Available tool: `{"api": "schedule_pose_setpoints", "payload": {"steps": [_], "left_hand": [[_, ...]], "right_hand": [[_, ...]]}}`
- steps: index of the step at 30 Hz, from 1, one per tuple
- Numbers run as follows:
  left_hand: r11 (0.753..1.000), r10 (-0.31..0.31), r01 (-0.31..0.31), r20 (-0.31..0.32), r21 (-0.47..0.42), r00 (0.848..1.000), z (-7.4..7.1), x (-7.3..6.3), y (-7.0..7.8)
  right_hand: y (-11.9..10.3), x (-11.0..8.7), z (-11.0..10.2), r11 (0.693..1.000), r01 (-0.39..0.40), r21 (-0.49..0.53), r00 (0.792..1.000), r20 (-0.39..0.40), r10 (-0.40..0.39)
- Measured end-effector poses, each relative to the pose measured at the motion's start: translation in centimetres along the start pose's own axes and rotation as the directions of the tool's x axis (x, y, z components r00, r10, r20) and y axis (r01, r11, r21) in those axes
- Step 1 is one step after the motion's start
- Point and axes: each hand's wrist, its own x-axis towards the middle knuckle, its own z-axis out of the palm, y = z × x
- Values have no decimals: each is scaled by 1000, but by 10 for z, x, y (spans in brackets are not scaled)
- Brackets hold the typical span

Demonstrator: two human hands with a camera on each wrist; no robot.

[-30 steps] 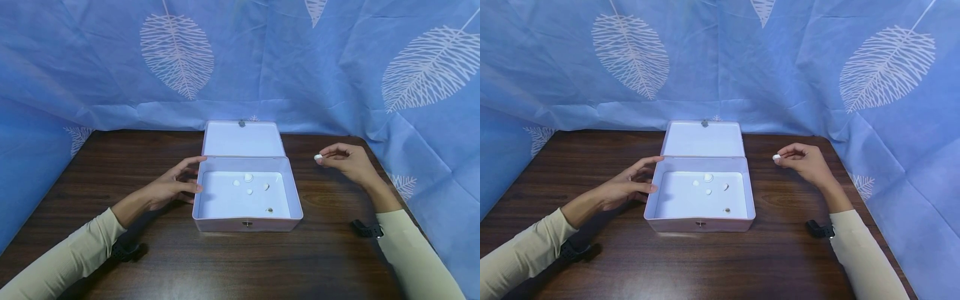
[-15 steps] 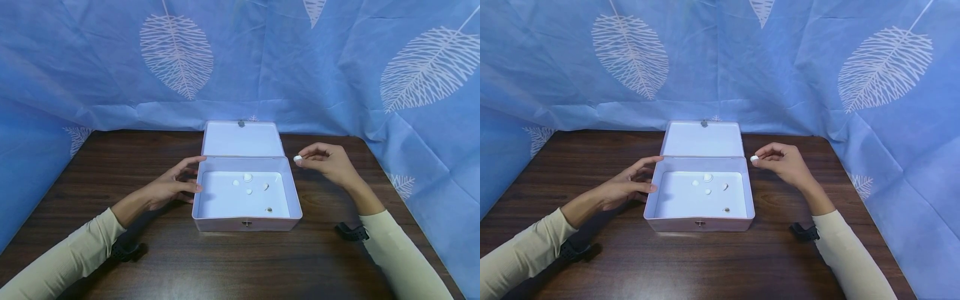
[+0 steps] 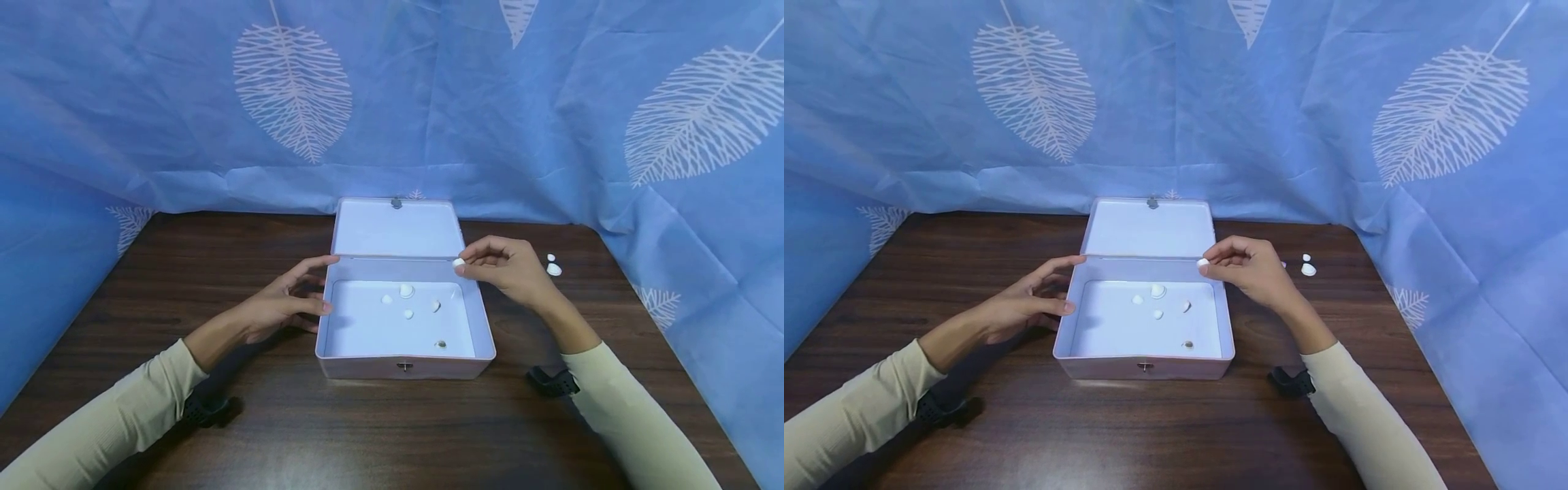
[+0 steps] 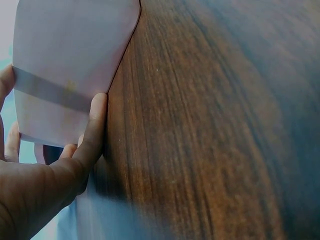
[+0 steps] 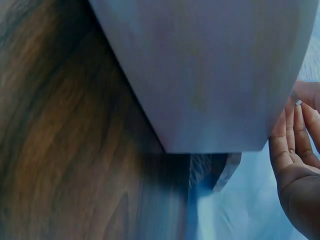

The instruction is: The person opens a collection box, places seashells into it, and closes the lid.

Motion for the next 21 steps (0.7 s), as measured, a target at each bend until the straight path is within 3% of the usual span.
{"api": "schedule_pose_setpoints", "payload": {"steps": [21], "left_hand": [[1000, 10, -10, 6, -2, 1000, 0, -1, 0]], "right_hand": [[-13, 5, 30, 998, 41, 52, 992, 115, -47]]}}
